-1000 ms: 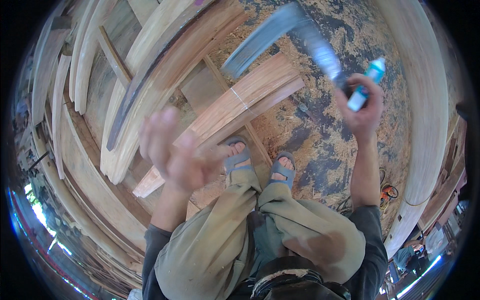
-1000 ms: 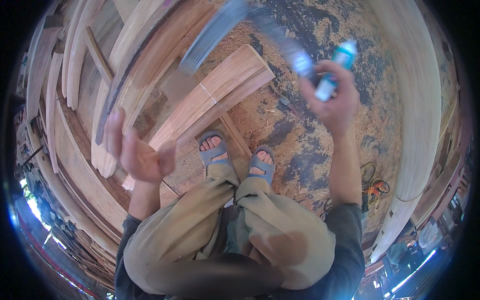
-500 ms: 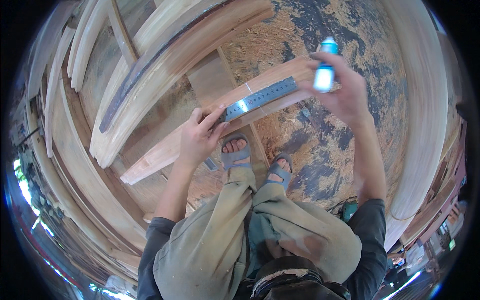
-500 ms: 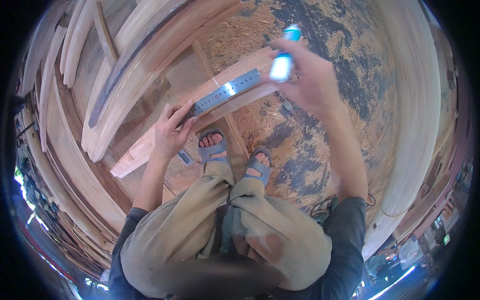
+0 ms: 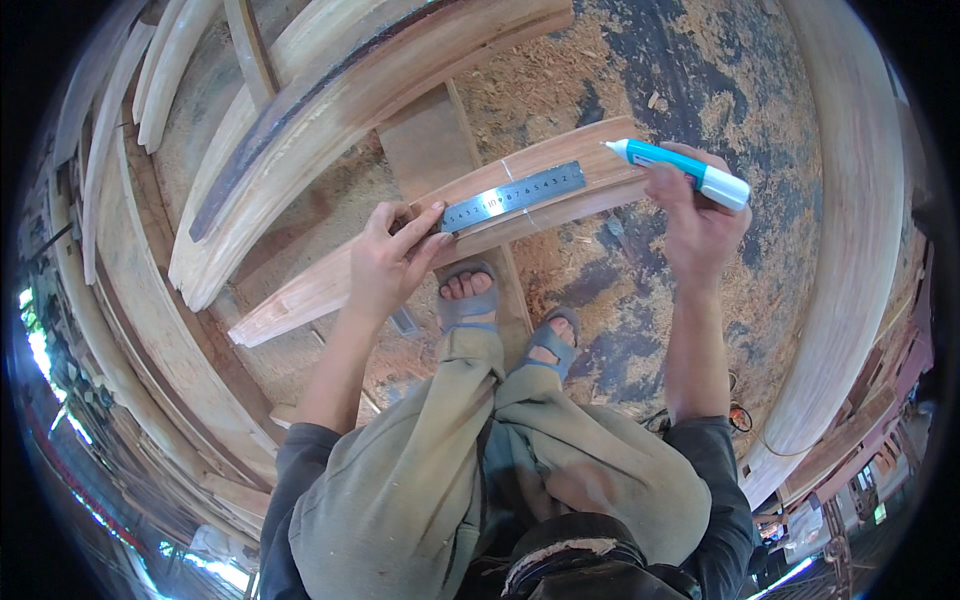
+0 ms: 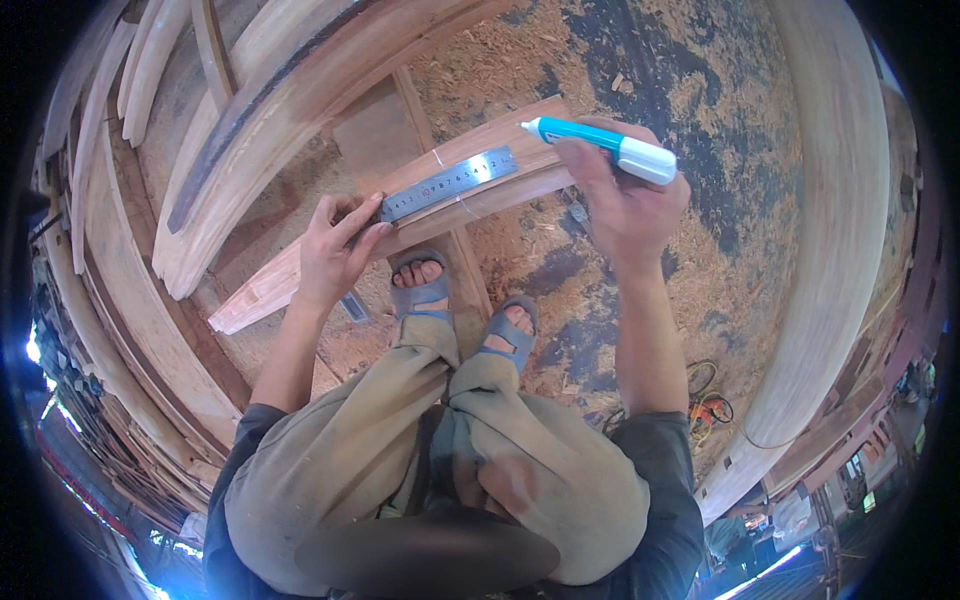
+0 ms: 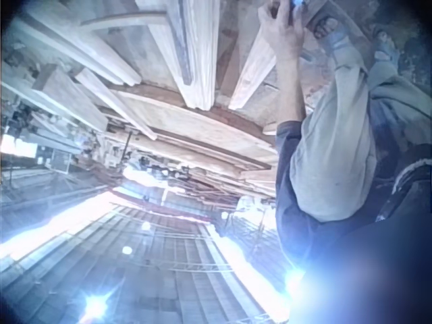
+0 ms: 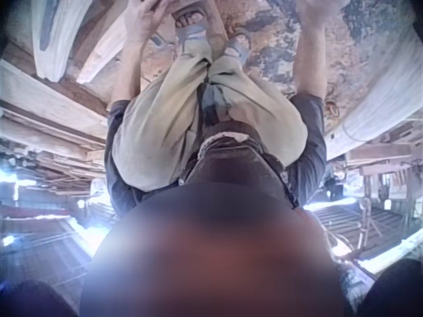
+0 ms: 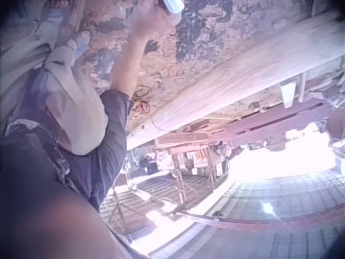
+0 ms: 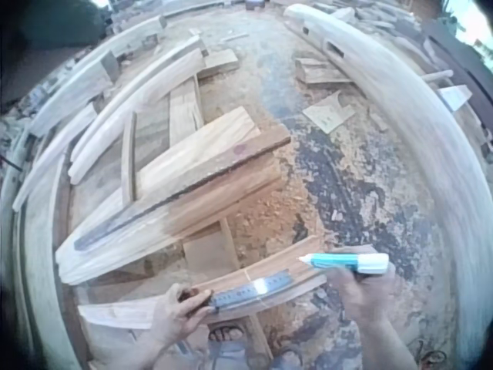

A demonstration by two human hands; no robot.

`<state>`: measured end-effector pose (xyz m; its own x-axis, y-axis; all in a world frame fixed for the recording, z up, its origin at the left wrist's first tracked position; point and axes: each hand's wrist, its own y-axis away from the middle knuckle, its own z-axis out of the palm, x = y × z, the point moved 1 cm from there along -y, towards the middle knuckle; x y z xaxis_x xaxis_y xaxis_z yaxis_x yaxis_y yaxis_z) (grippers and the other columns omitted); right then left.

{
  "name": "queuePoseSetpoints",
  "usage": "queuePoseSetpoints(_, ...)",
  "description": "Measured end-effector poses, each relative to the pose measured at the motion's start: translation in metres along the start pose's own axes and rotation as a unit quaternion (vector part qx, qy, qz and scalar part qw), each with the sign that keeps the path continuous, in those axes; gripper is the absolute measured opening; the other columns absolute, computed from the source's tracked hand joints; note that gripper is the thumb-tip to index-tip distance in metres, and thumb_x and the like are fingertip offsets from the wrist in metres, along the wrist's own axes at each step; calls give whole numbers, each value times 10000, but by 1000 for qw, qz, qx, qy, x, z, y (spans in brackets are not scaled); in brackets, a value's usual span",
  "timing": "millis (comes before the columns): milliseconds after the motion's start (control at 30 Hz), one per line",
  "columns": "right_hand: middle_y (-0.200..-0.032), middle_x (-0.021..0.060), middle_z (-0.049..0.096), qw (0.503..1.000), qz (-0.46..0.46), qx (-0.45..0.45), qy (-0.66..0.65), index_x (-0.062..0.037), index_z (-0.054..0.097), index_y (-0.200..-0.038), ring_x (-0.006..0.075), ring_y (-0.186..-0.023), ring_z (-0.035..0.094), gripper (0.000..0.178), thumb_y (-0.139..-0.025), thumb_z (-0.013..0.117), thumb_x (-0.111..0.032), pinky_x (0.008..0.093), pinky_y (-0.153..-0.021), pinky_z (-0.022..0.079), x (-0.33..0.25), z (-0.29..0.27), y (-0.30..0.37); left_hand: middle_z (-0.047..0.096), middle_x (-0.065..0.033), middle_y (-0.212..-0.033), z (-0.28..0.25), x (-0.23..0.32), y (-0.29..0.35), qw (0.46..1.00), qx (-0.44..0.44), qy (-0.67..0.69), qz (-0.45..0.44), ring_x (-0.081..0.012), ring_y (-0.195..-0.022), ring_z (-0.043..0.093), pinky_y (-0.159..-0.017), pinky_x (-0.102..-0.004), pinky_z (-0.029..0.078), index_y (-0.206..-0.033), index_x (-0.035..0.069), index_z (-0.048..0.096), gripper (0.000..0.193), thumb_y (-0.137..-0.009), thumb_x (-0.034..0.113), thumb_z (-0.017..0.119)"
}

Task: The person measures and marks curved wooden pieces using a metal ruler and a marker. They repeatedly position the ruler, draw lines, and adjust the wood to ensure accurate markings for subsequent cutting or assembly.

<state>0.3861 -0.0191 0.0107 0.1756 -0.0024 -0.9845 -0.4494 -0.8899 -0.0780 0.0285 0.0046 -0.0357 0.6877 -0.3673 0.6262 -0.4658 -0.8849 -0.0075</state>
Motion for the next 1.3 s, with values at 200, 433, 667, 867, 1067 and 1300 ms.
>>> queuePoseSetpoints(200,-883,50,787,988,-49,-36,139,1,798,-1109,69,-754,695,233,-961,896,-150,232,-658,542,-4,6,10,661,-122,-1047,-1,0,0,1000,-10,-19,10,-299,-886,684,-751,-414,575,-1349,159,806,469,-894,214,903)
queuePoseSetpoints(433,-998,121,826,985,-58,-46,154,6,798,-1099,116,-865,773,196,-962,885,-103,270,-726,609,-1,11,24,676,-95,-1040,3,-1,0,999,20,-32,34,-286,-860,671,-709,-407,569,-1334,176,809,471,-879,237,918)
queuePoseSetpoints(667,-1027,128,828,976,-131,-56,167,-3,808,-1074,304,-1033,819,231,-886,924,-66,388,-872,653,7,15,25,680,-108,-1065,5,-4,2,1000,8,-21,16,-293,-883,691,-718,-406,578,-1338,169,807,483,-869,201,921)
queuePoseSetpoints(867,-992,107,820,948,-203,-64,237,-36,779,-1027,342,-1054,815,253,-846,948,-86,423,-879,662,7,15,26,679,-116,-1067,6,-5,3,999,14,-19,26,-300,-896,699,-731,-402,582,-1331,159,810,476,-871,209,920)
queuePoseSetpoints(1067,-977,98,817,945,-213,-62,241,-46,769,-1013,344,-1051,815,256,-841,953,-93,422,-863,667,8,18,27,675,-116,-1062,7,-4,3,999,26,-18,30,-301,-896,694,-742,-406,581,-1310,147,817,455,-873,217,919)
queuePoseSetpoints(1300,-1015,138,831,946,-208,-72,238,-16,775,-1029,364,-1122,805,225,-868,925,-60,439,-910,656,3,20,29,673,-114,-1061,8,-4,5,998,36,-29,35,-297,-882,683,-734,-403,575,-1306,148,821,449,-873,214,919)
